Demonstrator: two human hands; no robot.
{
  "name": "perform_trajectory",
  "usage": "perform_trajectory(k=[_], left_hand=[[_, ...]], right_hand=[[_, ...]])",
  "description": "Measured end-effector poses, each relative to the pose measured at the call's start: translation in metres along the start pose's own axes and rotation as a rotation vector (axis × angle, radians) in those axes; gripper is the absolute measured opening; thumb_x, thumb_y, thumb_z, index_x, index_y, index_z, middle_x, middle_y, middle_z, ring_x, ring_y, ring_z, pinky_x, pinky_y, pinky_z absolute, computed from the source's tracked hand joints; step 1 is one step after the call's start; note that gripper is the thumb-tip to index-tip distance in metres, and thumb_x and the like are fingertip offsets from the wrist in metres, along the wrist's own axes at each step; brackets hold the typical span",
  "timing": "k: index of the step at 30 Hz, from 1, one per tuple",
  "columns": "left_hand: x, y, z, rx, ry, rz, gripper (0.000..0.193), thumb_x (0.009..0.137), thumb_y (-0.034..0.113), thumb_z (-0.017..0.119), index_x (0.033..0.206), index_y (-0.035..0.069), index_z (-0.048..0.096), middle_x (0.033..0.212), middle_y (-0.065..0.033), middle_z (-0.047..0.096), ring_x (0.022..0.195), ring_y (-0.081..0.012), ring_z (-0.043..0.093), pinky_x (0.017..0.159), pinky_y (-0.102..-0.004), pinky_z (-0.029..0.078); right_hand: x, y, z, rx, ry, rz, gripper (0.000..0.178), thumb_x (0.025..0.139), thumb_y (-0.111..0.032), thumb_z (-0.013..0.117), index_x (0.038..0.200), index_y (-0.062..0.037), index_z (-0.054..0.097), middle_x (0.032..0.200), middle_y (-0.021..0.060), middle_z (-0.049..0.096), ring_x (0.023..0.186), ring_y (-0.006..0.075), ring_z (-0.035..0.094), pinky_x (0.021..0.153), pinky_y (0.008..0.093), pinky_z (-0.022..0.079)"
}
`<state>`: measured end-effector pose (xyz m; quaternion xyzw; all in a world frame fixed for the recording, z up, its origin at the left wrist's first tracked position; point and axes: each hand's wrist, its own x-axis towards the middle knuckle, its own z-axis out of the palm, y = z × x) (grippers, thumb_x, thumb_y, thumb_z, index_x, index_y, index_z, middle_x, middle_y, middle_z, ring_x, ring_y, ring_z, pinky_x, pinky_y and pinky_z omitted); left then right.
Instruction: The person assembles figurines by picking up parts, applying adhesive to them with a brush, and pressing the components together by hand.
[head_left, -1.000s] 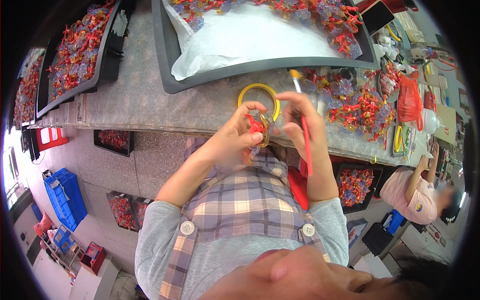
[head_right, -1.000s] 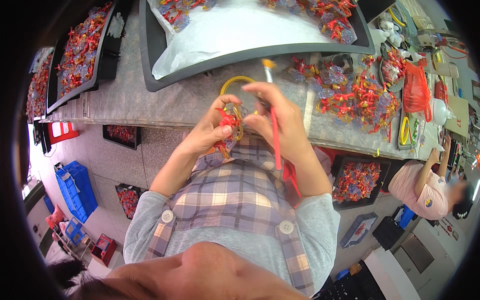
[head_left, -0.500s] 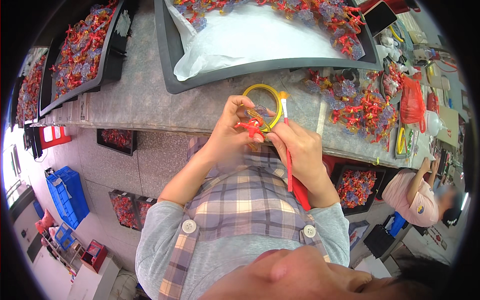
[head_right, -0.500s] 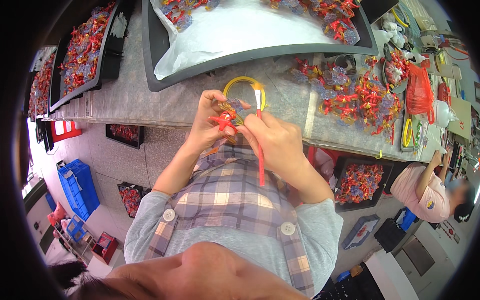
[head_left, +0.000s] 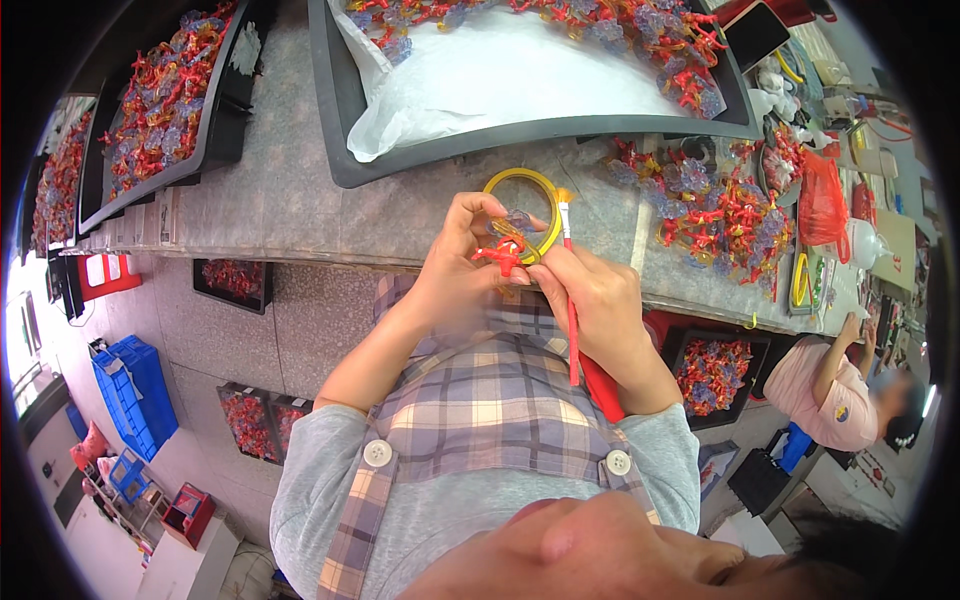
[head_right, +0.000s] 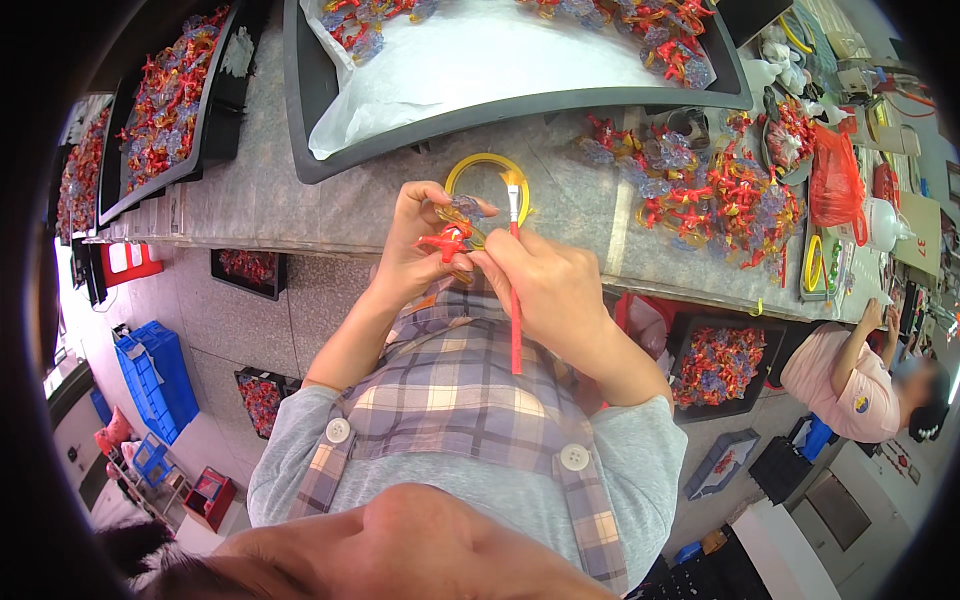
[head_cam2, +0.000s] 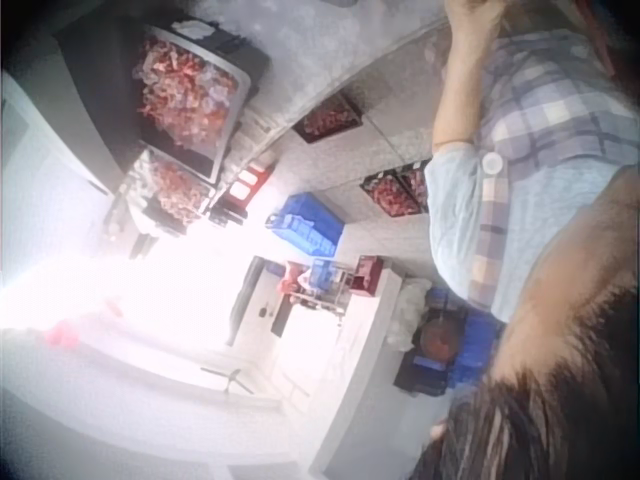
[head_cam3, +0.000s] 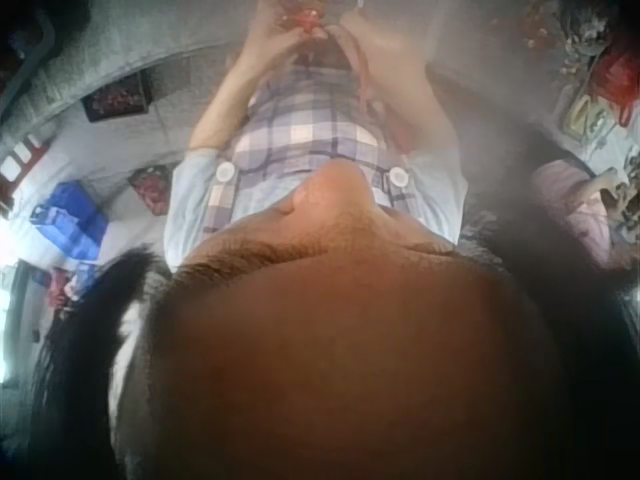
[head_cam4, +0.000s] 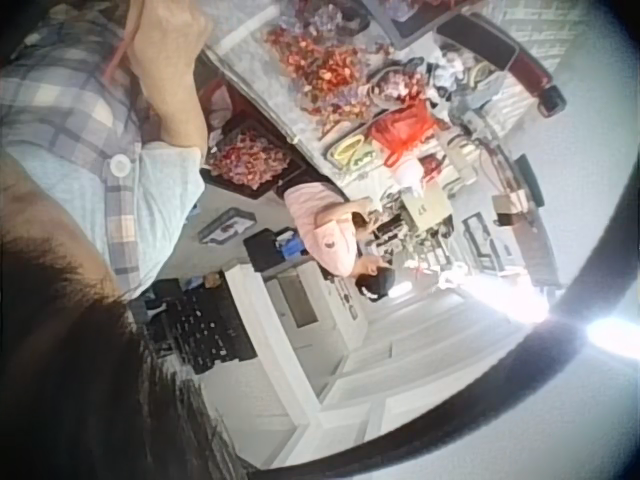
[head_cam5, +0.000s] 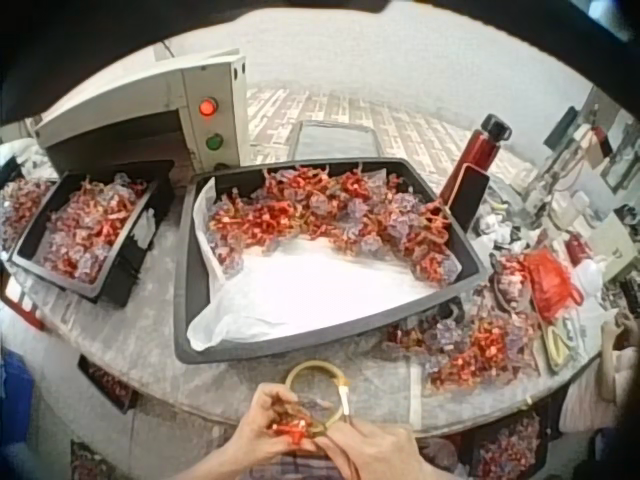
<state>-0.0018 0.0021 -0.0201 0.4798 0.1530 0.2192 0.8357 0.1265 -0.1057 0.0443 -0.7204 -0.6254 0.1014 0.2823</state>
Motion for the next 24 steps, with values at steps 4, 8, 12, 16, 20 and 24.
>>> perform_trajectory(k=[4,8,12,16,20,24], left_hand=[[0.000,-0.001,0.000,0.004,0.008,-0.008,0.062,0.071,0.013,0.076,0.109,0.013,0.028,0.115,-0.0226,0.051,0.095,-0.0185,0.057,0.075,-0.0267,0.050],[0.001,-0.002,-0.001,0.036,0.010,0.018,0.060,0.072,0.010,0.075,0.108,0.013,0.028,0.114,-0.0220,0.051,0.095,-0.0186,0.058,0.075,-0.0271,0.050],[0.000,-0.002,-0.002,0.072,0.021,0.043,0.058,0.073,0.004,0.073,0.108,0.012,0.028,0.114,-0.0218,0.052,0.093,-0.0180,0.058,0.075,-0.0271,0.050],[0.000,0.004,0.001,0.058,0.058,-0.002,0.052,0.071,-0.009,0.066,0.106,0.008,0.032,0.112,-0.0150,0.055,0.091,-0.0142,0.059,0.077,-0.0285,0.052],[0.000,0.004,0.002,0.130,0.066,-0.019,0.051,0.071,-0.008,0.067,0.105,0.008,0.033,0.112,-0.0132,0.057,0.092,-0.0137,0.059,0.078,-0.0285,0.051],[0.002,-0.003,-0.005,0.221,-0.008,-0.001,0.058,0.070,-0.001,0.073,0.106,0.011,0.029,0.114,-0.0216,0.050,0.100,-0.0213,0.057,0.080,-0.0307,0.050]], right_hand=[[0.000,0.000,-0.001,-0.001,-0.020,0.013,0.021,0.082,-0.021,0.062,0.071,-0.0094,0.049,0.057,0.0067,0.050,0.044,0.0235,0.053,0.039,0.0341,0.039],[0.000,-0.002,0.000,-0.029,-0.002,0.009,0.021,0.082,-0.022,0.062,0.070,-0.0095,0.049,0.056,0.0061,0.050,0.043,0.0227,0.052,0.038,0.0334,0.038],[-0.002,-0.003,0.004,-0.101,0.028,0.003,0.022,0.082,-0.023,0.061,0.070,-0.0096,0.048,0.055,0.0053,0.049,0.042,0.0218,0.052,0.038,0.0333,0.038],[-0.002,-0.004,0.002,-0.108,0.026,0.023,0.021,0.083,-0.022,0.060,0.071,-0.0094,0.049,0.055,0.0060,0.049,0.043,0.0231,0.053,0.038,0.0340,0.038],[0.002,0.001,-0.001,0.034,-0.091,0.073,0.020,0.085,-0.022,0.058,0.072,-0.0088,0.050,0.056,0.0087,0.052,0.047,0.0268,0.054,0.041,0.0360,0.039],[0.005,0.007,-0.007,0.168,-0.217,0.110,0.018,0.087,-0.021,0.055,0.074,-0.0078,0.052,0.060,0.0112,0.055,0.052,0.0301,0.056,0.045,0.0388,0.041]])
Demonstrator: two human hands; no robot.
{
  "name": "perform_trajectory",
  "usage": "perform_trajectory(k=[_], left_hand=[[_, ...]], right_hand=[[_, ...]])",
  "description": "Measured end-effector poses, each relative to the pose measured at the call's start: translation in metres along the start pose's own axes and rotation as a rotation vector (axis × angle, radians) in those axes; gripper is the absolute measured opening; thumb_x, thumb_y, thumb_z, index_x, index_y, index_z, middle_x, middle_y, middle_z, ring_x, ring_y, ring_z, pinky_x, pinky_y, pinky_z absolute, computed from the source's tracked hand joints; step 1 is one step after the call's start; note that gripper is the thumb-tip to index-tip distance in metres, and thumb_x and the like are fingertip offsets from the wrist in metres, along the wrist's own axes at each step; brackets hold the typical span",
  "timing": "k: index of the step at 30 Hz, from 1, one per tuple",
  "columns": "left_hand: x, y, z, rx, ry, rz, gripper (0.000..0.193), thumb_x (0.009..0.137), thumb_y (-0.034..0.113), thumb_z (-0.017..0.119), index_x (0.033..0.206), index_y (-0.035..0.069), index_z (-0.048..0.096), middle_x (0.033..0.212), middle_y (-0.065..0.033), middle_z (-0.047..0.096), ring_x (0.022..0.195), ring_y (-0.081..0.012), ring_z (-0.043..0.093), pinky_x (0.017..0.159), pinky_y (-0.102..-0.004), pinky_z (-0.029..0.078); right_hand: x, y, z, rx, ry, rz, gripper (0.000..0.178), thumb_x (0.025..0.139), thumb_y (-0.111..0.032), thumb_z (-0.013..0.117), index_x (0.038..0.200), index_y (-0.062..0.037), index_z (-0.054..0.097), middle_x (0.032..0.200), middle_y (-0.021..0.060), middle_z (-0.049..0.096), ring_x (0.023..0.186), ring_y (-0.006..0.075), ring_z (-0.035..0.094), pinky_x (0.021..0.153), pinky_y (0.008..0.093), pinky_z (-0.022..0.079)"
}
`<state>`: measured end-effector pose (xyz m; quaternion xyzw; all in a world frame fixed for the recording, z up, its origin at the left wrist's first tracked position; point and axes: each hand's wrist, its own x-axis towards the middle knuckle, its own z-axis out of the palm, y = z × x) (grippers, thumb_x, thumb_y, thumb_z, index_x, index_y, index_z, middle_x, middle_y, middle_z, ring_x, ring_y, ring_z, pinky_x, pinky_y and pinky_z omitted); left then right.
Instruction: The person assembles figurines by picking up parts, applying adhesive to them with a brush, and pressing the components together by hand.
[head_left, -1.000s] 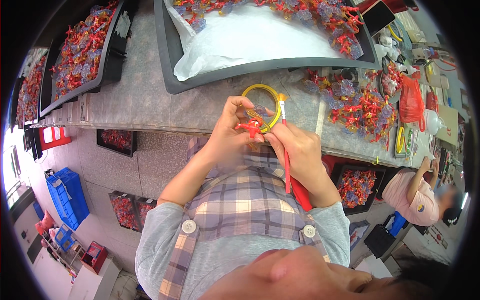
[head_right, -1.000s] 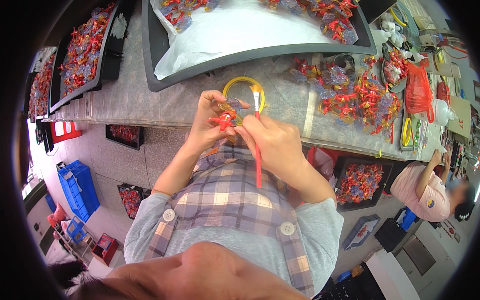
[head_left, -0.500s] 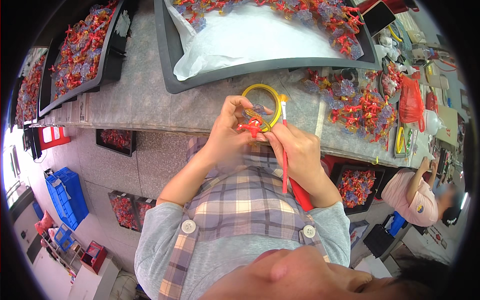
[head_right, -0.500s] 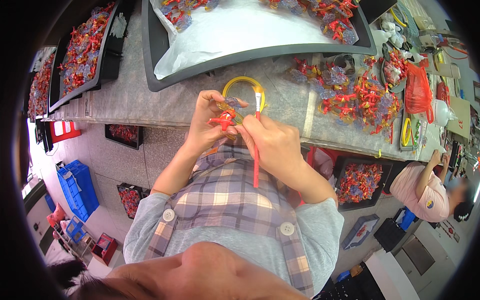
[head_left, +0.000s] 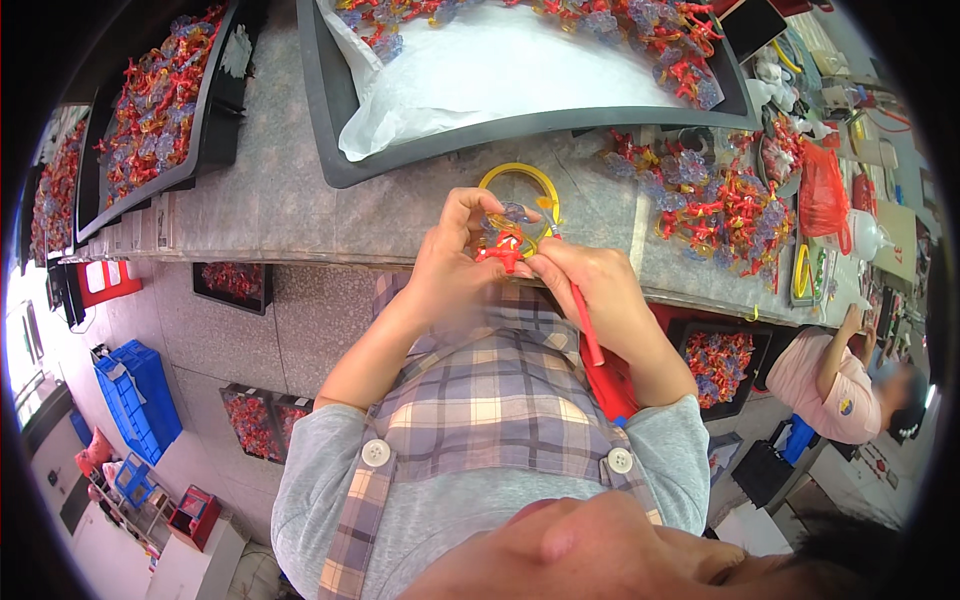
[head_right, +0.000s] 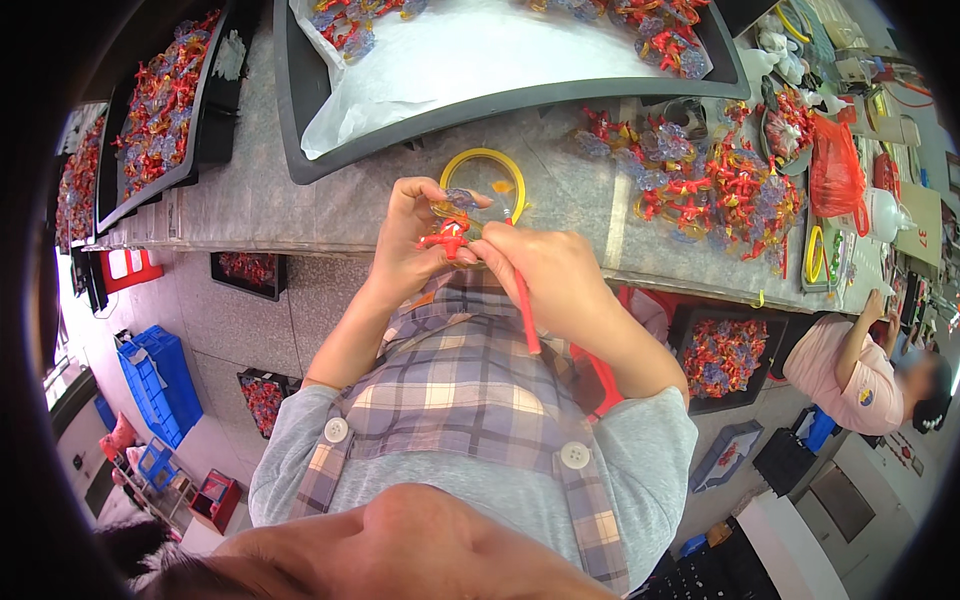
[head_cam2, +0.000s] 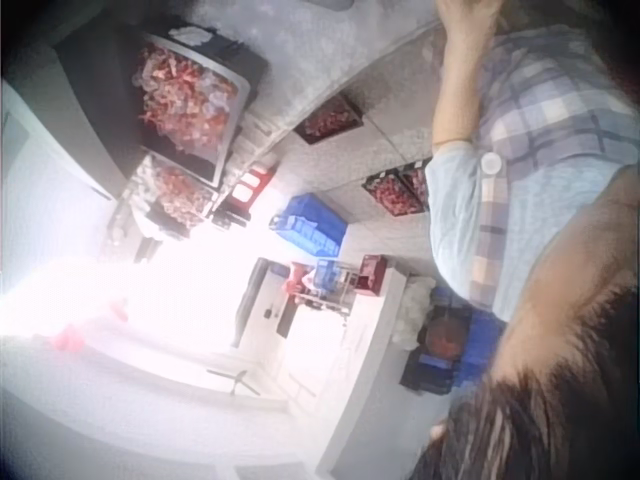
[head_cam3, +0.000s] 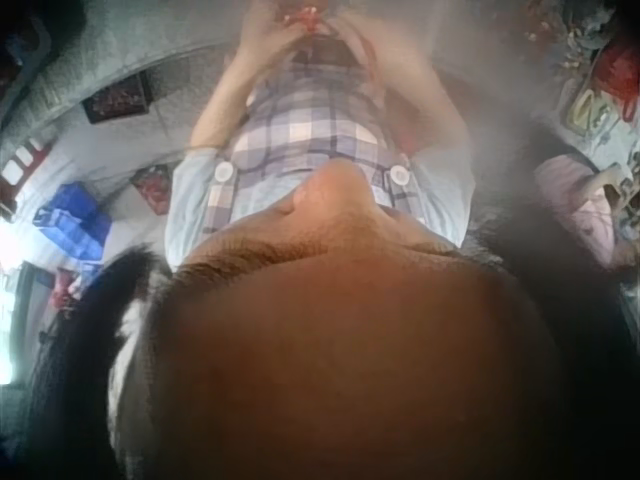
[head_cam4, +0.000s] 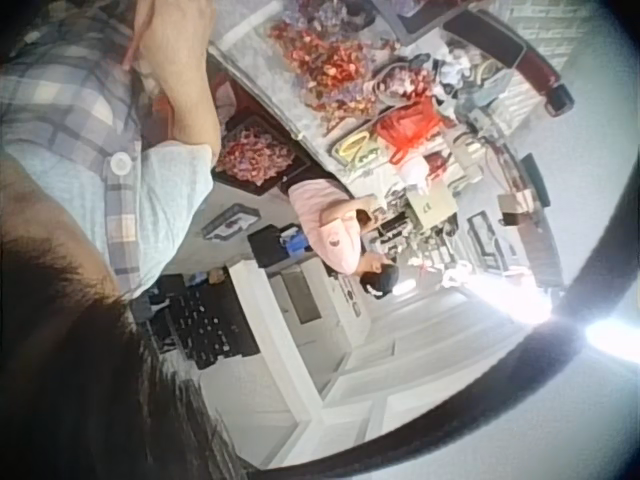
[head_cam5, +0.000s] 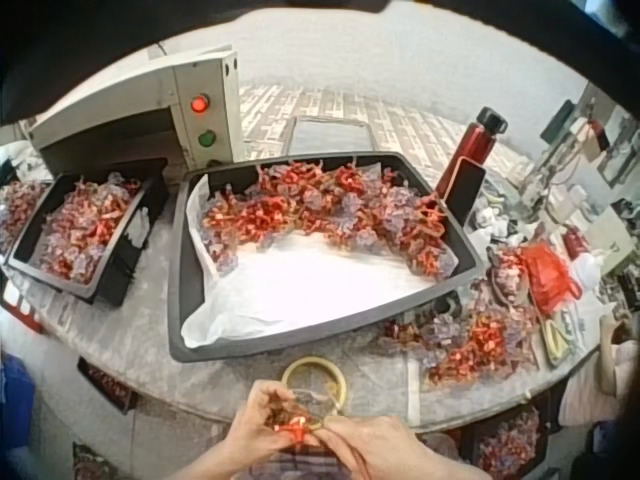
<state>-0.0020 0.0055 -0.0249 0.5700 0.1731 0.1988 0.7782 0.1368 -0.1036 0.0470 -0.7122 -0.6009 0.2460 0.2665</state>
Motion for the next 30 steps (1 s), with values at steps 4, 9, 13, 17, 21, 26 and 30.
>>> perform_trajectory(k=[4,9,13,17,21,26,30], left_hand=[[0.002,0.000,0.002,0.024,-0.010,0.067,0.059,0.069,0.000,0.075,0.106,0.011,0.030,0.114,-0.0210,0.050,0.105,-0.0222,0.054,0.082,-0.0314,0.049],[0.004,0.006,0.005,-0.070,0.008,0.110,0.056,0.068,-0.004,0.073,0.103,0.010,0.032,0.112,-0.0153,0.056,0.097,-0.0160,0.057,0.080,-0.0290,0.050],[0.005,0.003,0.006,-0.101,0.007,0.154,0.055,0.069,-0.004,0.072,0.103,0.010,0.031,0.111,-0.0160,0.056,0.099,-0.0166,0.056,0.081,-0.0299,0.050],[0.003,0.001,0.004,-0.111,-0.010,0.087,0.060,0.069,0.002,0.075,0.107,0.012,0.030,0.115,-0.0224,0.050,0.104,-0.0208,0.054,0.081,-0.0311,0.050],[0.002,0.002,0.005,-0.131,-0.003,0.083,0.059,0.070,0.001,0.074,0.107,0.012,0.030,0.115,-0.0226,0.050,0.103,-0.0206,0.054,0.081,-0.0310,0.050],[0.002,0.005,0.005,-0.085,0.018,0.067,0.055,0.070,-0.003,0.072,0.105,0.009,0.030,0.113,-0.0198,0.053,0.099,-0.0189,0.056,0.081,-0.0307,0.051],[0.001,0.001,0.001,-0.074,-0.024,-0.037,0.059,0.069,0.001,0.075,0.106,0.011,0.030,0.114,-0.0225,0.050,0.104,-0.0213,0.054,0.081,-0.0316,0.050]], right_hand=[[0.003,0.003,-0.008,0.109,-0.127,0.079,0.018,0.087,-0.020,0.055,0.074,-0.0074,0.053,0.063,0.0118,0.056,0.054,0.0309,0.056,0.047,0.0400,0.041],[0.001,0.000,-0.008,0.012,0.085,-0.001,0.020,0.085,-0.020,0.058,0.070,-0.0079,0.051,0.058,0.0094,0.053,0.049,0.0280,0.054,0.044,0.0374,0.040],[-0.002,0.000,-0.002,-0.123,0.143,-0.097,0.022,0.083,-0.022,0.060,0.069,-0.0086,0.049,0.055,0.0072,0.051,0.046,0.0249,0.053,0.041,0.0355,0.039],[-0.002,0.000,0.001,-0.184,0.202,-0.140,0.023,0.082,-0.023,0.061,0.068,-0.0093,0.049,0.055,0.0055,0.049,0.044,0.0221,0.052,0.039,0.0337,0.039],[-0.001,-0.003,0.002,-0.221,0.215,-0.149,0.023,0.082,-0.022,0.061,0.068,-0.0095,0.049,0.055,0.0049,0.049,0.043,0.0209,0.052,0.039,0.0325,0.039],[-0.005,-0.005,0.004,-0.277,0.212,-0.126,0.022,0.082,-0.023,0.061,0.069,-0.0093,0.050,0.055,0.0053,0.050,0.044,0.0209,0.053,0.039,0.0322,0.040],[-0.003,-0.003,0.001,-0.111,0.092,-0.058,0.021,0.085,-0.023,0.058,0.071,-0.0086,0.052,0.058,0.0081,0.054,0.048,0.0255,0.055,0.042,0.0356,0.042]])
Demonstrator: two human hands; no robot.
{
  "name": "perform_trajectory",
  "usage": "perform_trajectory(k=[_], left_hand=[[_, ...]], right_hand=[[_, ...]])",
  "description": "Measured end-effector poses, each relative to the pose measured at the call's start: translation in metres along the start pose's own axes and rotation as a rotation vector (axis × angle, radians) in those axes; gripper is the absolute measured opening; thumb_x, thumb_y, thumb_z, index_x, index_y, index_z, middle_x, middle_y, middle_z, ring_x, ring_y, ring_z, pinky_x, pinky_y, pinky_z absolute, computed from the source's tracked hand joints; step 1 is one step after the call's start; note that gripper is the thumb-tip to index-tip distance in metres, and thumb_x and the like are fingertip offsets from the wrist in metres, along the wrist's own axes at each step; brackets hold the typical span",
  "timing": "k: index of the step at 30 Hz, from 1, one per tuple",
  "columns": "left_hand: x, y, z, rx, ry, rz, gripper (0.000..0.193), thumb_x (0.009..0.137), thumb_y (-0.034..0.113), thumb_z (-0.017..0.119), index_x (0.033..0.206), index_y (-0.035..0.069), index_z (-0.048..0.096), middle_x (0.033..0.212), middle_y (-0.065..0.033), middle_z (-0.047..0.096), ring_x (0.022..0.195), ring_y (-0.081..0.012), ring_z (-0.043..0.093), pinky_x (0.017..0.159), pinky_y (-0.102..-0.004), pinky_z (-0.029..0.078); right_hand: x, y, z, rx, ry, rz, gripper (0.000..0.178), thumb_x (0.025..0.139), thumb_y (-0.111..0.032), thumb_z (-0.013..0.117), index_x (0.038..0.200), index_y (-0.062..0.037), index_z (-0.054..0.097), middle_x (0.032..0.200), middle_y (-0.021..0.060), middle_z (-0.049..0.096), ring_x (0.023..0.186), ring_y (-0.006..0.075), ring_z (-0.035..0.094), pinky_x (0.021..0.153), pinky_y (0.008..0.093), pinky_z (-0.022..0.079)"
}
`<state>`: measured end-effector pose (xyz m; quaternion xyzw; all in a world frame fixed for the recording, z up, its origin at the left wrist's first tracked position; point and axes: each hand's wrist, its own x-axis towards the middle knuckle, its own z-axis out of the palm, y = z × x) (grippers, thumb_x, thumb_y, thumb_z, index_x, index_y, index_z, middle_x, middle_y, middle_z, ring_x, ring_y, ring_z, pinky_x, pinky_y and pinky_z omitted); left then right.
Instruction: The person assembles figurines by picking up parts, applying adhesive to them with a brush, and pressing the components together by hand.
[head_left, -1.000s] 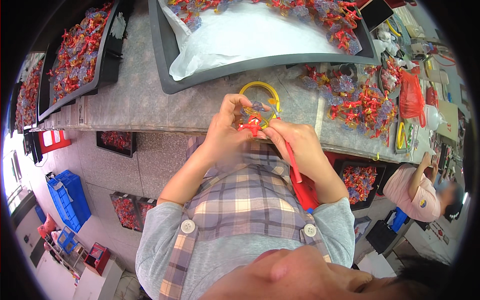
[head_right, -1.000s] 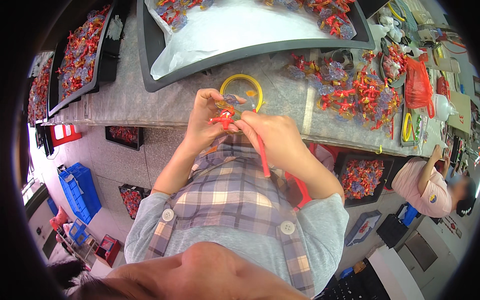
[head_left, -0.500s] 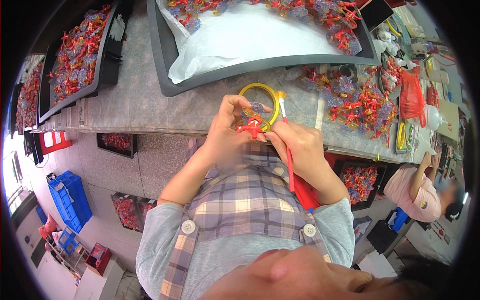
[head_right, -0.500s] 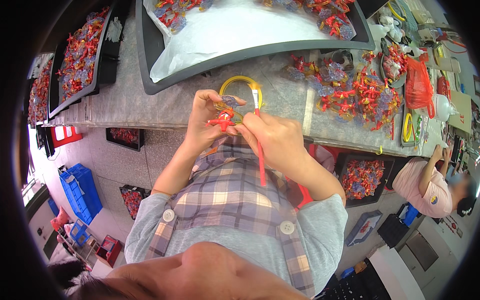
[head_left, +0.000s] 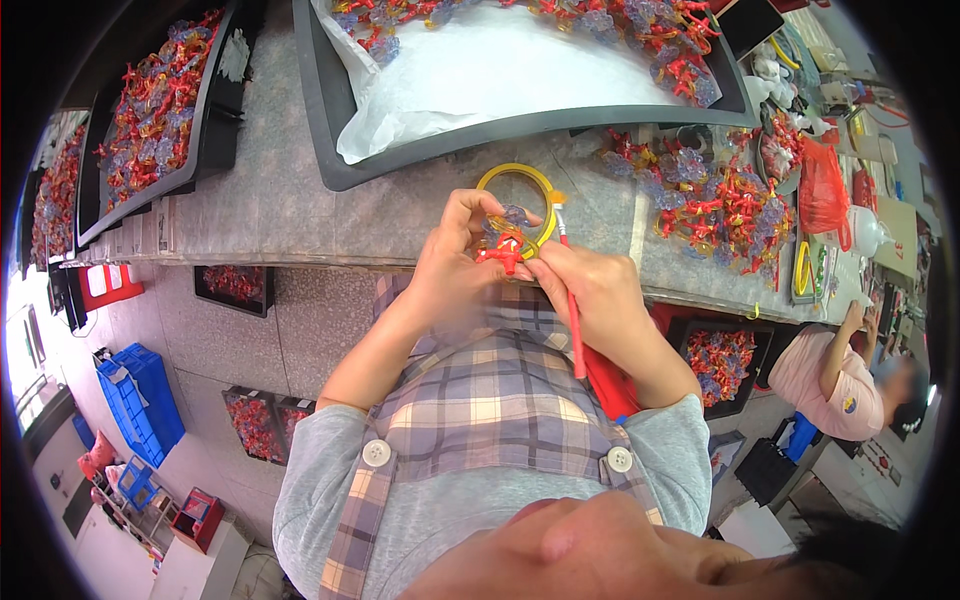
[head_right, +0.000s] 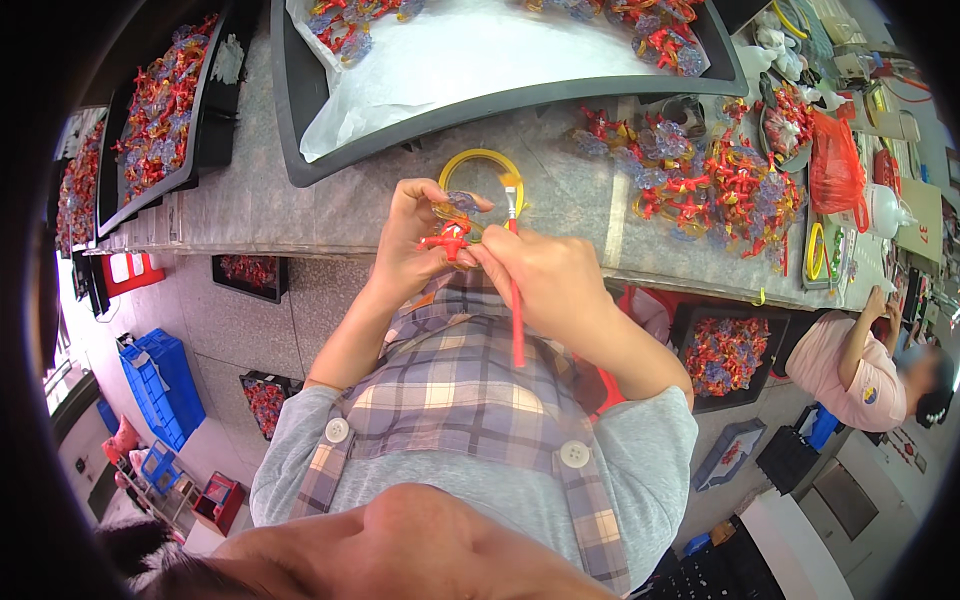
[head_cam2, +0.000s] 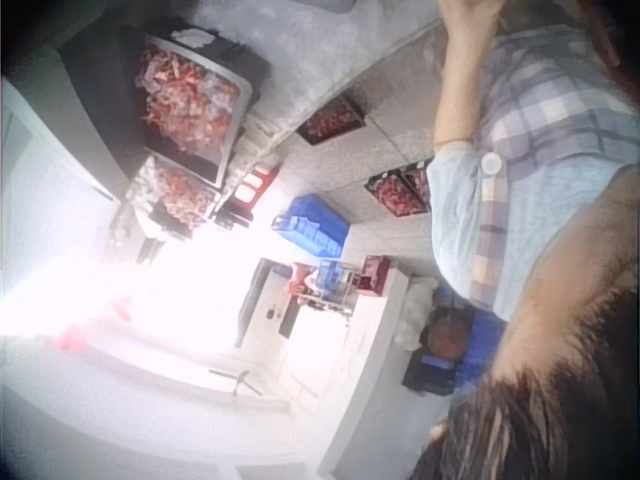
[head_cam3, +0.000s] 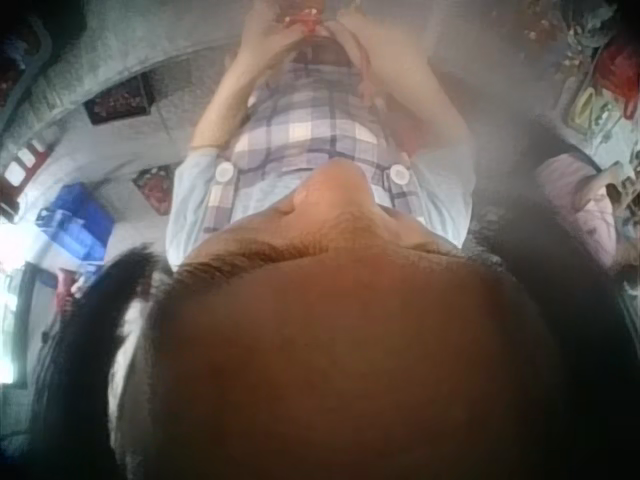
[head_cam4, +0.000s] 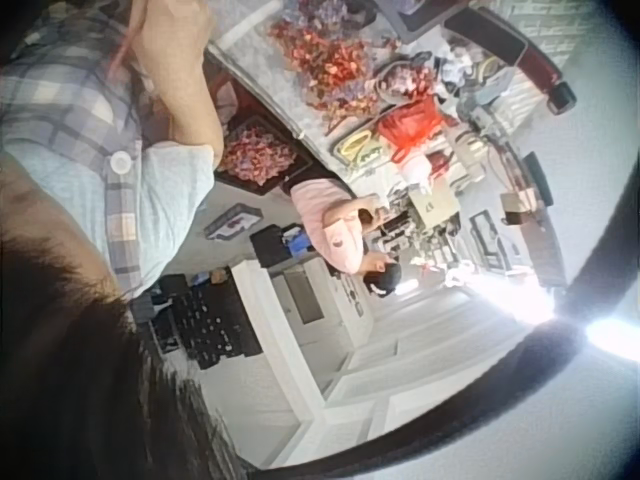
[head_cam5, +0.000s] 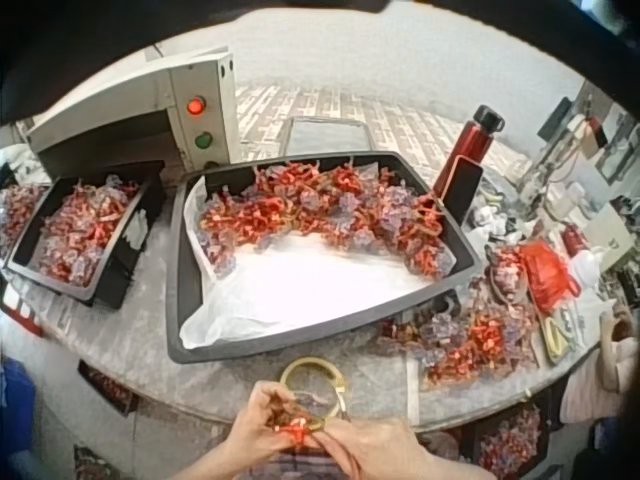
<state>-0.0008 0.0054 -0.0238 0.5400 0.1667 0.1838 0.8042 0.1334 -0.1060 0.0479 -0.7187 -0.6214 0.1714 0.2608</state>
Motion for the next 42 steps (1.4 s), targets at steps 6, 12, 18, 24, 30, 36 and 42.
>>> perform_trajectory(k=[6,12,18,24,30,36,42], left_hand=[[0.002,-0.007,-0.002,0.074,-0.025,0.115,0.062,0.066,0.004,0.078,0.105,0.011,0.030,0.112,-0.0202,0.052,0.107,-0.0239,0.053,0.080,-0.0314,0.049],[0.003,0.005,0.000,-0.013,0.009,0.104,0.053,0.071,-0.006,0.069,0.106,0.010,0.033,0.111,-0.0091,0.057,0.081,-0.0090,0.055,0.072,-0.0246,0.050],[0.001,0.018,0.005,-0.251,0.058,-0.216,0.072,0.066,0.024,0.080,0.121,0.009,0.035,0.107,-0.0094,0.052,0.098,-0.0172,0.054,0.076,-0.0236,0.047],[0.004,0.010,0.004,-0.188,-0.144,-0.098,0.065,0.075,0.004,0.068,0.126,0.013,0.030,0.106,-0.0063,0.051,0.082,-0.0101,0.055,0.065,-0.0249,0.048],[0.008,0.007,0.004,-0.050,-0.134,-0.144,0.064,0.075,0.001,0.065,0.126,0.012,0.028,0.092,-0.0045,0.054,0.073,-0.0093,0.056,0.053,-0.0227,0.048],[0.009,0.018,0.005,-0.211,-0.142,-0.264,0.063,0.076,-0.001,0.063,0.126,0.011,0.028,0.085,-0.0013,0.053,0.069,-0.0072,0.053,0.048,-0.0195,0.047],[0.006,0.020,0.008,-0.201,-0.126,-0.271,0.063,0.074,-0.005,0.060,0.127,0.010,0.028,0.094,-0.0032,0.053,0.071,-0.0058,0.050,0.056,-0.0185,0.045]], right_hand=[[0.007,0.008,-0.014,0.325,-0.289,0.178,0.020,0.087,-0.022,0.054,0.076,-0.0056,0.055,0.063,0.0142,0.055,0.055,0.0330,0.055,0.049,0.0407,0.041],[0.007,0.029,-0.017,0.001,0.053,0.181,0.017,0.087,-0.018,0.055,0.077,-0.0046,0.057,0.067,0.0139,0.055,0.058,0.0317,0.053,0.053,0.0365,0.041],[0.009,0.036,-0.023,-0.114,0.306,-0.044,0.017,0.084,-0.020,0.057,0.088,-0.0051,0.064,0.075,0.0102,0.055,0.072,0.0262,0.053,0.068,0.0362,0.041],[0.015,0.016,-0.025,0.703,0.225,-0.125,0.018,0.080,-0.015,0.060,0.067,-0.0023,0.061,0.061,0.0065,0.056,0.057,0.0210,0.053,0.054,0.0305,0.040],[0.031,-0.005,-0.009,0.344,0.269,-0.266,0.016,0.075,-0.013,0.064,0.063,-0.0025,0.060,0.057,0.0063,0.053,0.052,0.0208,0.052,0.050,0.0300,0.038],[0.034,-0.002,-0.008,0.364,0.420,-0.235,0.012,0.073,-0.008,0.065,0.064,-0.0024,0.061,0.054,0.0061,0.051,0.049,0.0223,0.049,0.047,0.0307,0.036],[0.035,0.000,-0.012,0.291,0.429,-0.251,0.014,0.075,-0.008,0.064,0.062,-0.0029,0.059,0.054,0.0063,0.050,0.046,0.0208,0.047,0.044,0.0308,0.034]])
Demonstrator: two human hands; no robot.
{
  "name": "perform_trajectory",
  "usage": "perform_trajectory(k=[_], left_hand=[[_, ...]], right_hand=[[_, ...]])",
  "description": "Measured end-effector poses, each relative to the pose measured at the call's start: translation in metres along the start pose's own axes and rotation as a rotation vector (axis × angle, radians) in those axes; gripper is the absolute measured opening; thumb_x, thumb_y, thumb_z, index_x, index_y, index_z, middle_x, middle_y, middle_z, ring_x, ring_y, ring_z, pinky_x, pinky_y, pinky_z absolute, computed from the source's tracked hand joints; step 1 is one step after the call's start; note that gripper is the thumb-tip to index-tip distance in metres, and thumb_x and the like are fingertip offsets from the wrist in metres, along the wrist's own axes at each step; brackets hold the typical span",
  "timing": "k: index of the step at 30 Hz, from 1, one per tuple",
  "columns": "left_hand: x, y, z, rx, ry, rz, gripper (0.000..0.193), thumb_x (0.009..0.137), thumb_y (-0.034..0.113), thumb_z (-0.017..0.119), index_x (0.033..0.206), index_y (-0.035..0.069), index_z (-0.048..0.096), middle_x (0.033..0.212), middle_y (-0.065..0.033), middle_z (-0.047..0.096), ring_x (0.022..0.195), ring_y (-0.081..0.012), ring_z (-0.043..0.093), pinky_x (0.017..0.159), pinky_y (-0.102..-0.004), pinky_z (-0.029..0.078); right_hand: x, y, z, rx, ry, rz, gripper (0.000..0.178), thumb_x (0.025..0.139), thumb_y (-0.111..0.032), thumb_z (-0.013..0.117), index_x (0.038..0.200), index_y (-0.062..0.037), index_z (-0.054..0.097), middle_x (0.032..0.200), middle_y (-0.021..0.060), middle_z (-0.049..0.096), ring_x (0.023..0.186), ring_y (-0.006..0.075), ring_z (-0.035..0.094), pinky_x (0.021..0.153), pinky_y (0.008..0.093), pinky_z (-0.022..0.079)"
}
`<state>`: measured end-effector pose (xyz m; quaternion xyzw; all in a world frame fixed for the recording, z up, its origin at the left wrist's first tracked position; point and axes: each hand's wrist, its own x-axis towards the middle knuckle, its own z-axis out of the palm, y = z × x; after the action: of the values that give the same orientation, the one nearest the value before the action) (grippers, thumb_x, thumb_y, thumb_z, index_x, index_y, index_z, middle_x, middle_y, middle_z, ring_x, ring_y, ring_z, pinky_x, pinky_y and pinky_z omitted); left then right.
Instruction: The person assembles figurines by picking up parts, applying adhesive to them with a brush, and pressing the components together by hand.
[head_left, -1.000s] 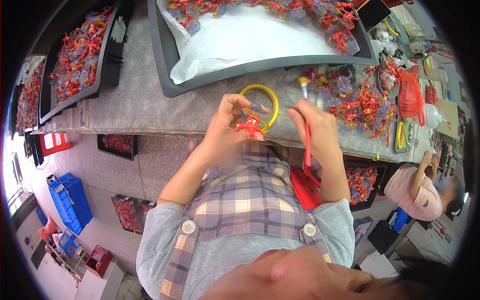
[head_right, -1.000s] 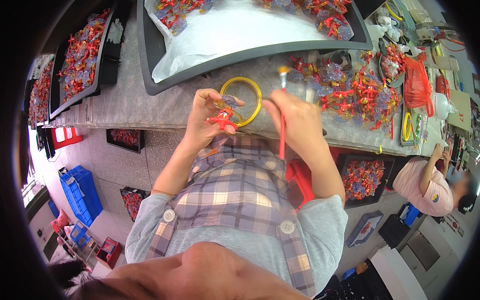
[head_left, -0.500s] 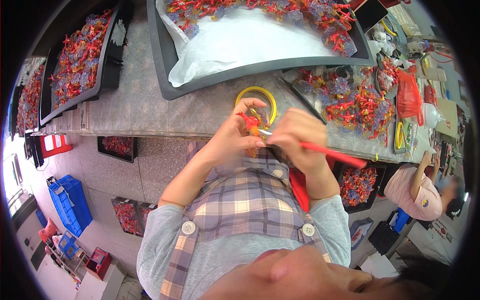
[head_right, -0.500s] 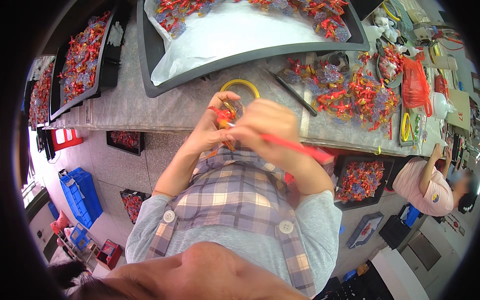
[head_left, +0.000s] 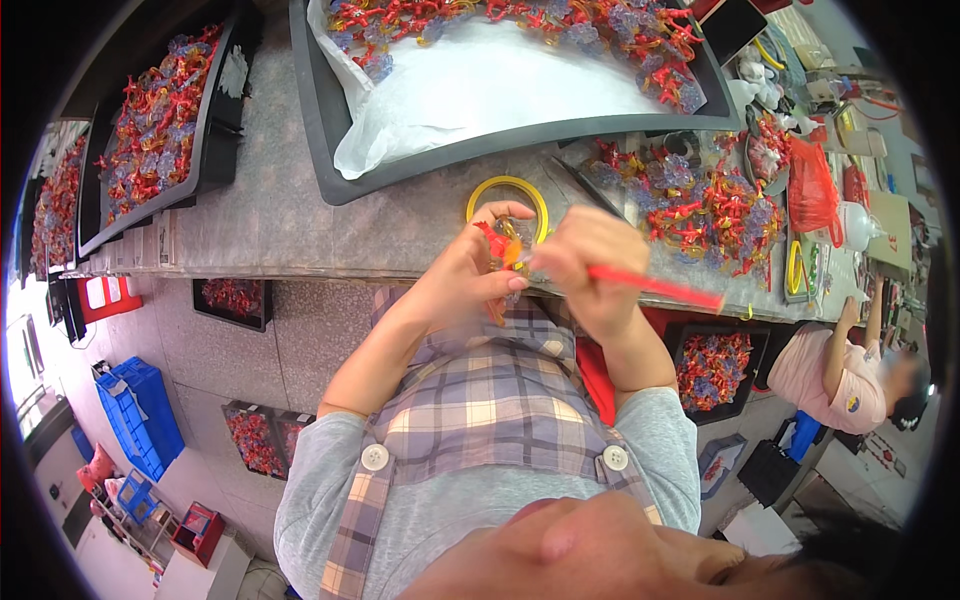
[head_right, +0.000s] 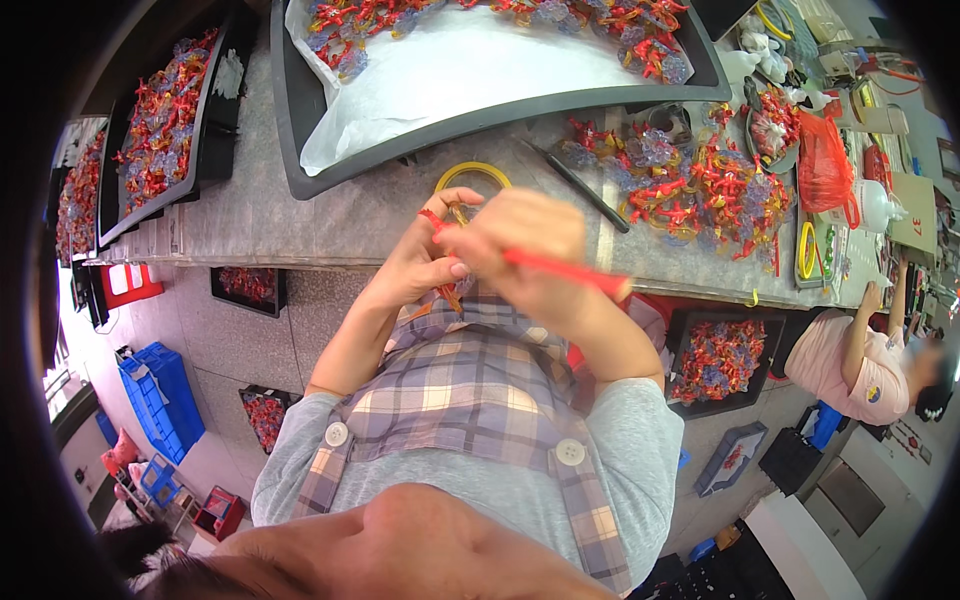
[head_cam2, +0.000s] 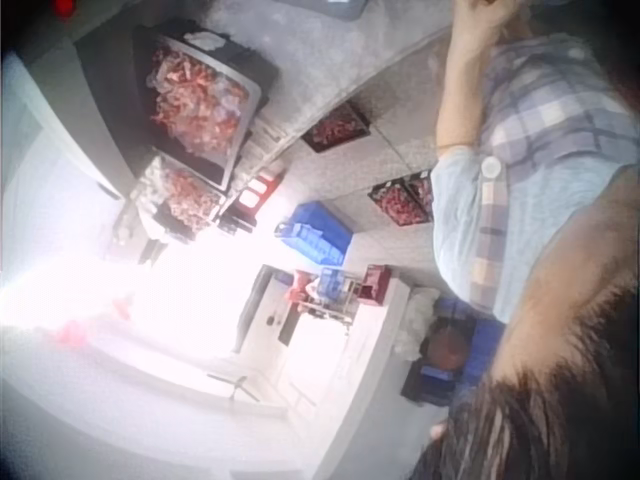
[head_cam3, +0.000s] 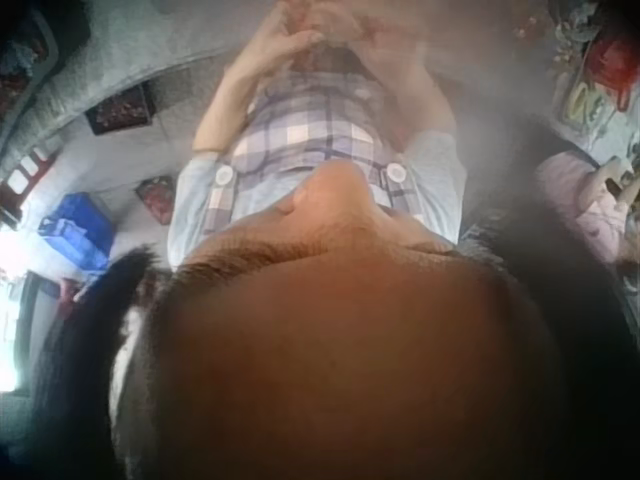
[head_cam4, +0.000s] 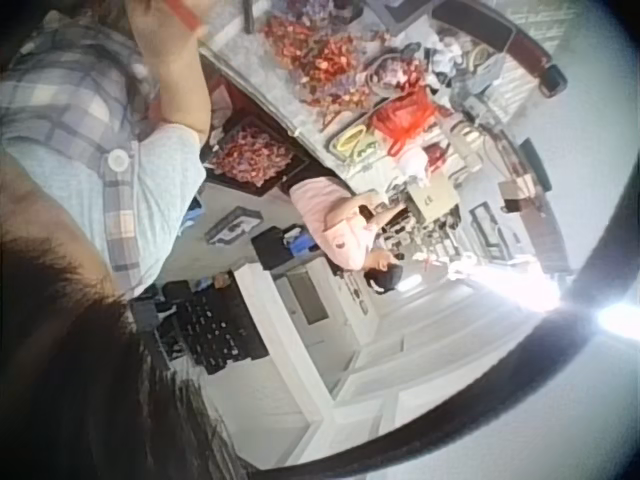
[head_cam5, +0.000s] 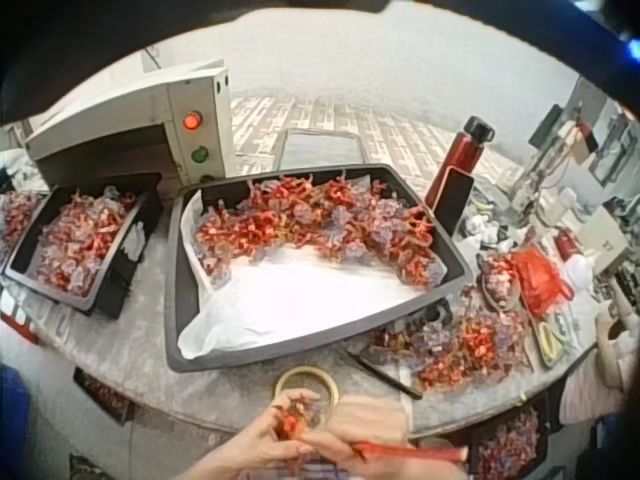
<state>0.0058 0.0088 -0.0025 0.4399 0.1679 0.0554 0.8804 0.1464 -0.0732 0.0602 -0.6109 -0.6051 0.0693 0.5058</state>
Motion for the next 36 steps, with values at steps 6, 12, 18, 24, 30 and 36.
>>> perform_trajectory(k=[6,12,18,24,30,36], left_hand=[[0.001,0.001,-0.002,0.010,-0.008,0.031,0.064,0.073,-0.002,0.060,0.128,0.010,0.029,0.091,-0.0031,0.055,0.064,-0.0057,0.050,0.054,-0.0183,0.043],[0.002,0.006,0.001,-0.020,0.012,-0.080,0.072,0.066,0.021,0.071,0.127,0.009,0.033,0.089,-0.0001,0.053,0.067,-0.0055,0.050,0.056,-0.0181,0.041],[0.001,0.006,-0.001,-0.035,-0.031,-0.041,0.064,0.074,0.003,0.064,0.129,0.011,0.031,0.081,0.0007,0.052,0.057,-0.0057,0.048,0.049,-0.0191,0.041],[0.004,0.002,-0.004,0.031,-0.035,-0.019,0.066,0.074,0.003,0.066,0.129,0.011,0.031,0.081,0.0009,0.053,0.059,-0.0054,0.048,0.051,-0.0197,0.042],[0.006,0.009,0.003,0.100,-0.018,0.086,0.065,0.074,-0.003,0.065,0.128,0.012,0.032,0.082,0.0007,0.053,0.061,-0.0058,0.051,0.051,-0.0196,0.042],[0.006,0.014,0.003,0.079,-0.035,0.033,0.068,0.072,-0.005,0.064,0.130,0.013,0.032,0.085,-0.0008,0.054,0.060,-0.0053,0.051,0.047,-0.0196,0.043]], right_hand=[[-0.004,0.005,-0.001,-0.017,0.011,0.015,0.015,0.074,-0.010,0.068,0.064,-0.0035,0.059,0.055,0.0077,0.050,0.048,0.0229,0.049,0.045,0.0320,0.037],[-0.008,-0.002,0.003,0.087,0.046,-0.017,0.020,0.076,-0.009,0.065,0.060,-0.0020,0.055,0.054,0.0082,0.049,0.048,0.0234,0.047,0.047,0.0316,0.036],[-0.009,-0.002,-0.003,0.172,0.029,0.167,0.019,0.078,-0.012,0.065,0.063,-0.0032,0.058,0.057,0.0076,0.053,0.050,0.0231,0.051,0.048,0.0315,0.037],[-0.004,-0.002,0.005,0.037,0.014,0.052,0.016,0.076,-0.010,0.065,0.064,-0.0035,0.059,0.056,0.0076,0.052,0.050,0.0230,0.050,0.048,0.0324,0.038],[-0.006,0.001,0.000,0.027,0.049,0.097,0.021,0.078,-0.010,0.065,0.062,-0.0023,0.054,0.056,0.0072,0.050,0.048,0.0241,0.048,0.047,0.0317,0.037],[-0.003,0.006,-0.004,0.048,0.101,0.051,0.028,0.086,-0.009,0.052,0.060,-0.0013,0.054,0.053,0.0045,0.049,0.046,0.0146,0.041,0.044,0.0280,0.029]])
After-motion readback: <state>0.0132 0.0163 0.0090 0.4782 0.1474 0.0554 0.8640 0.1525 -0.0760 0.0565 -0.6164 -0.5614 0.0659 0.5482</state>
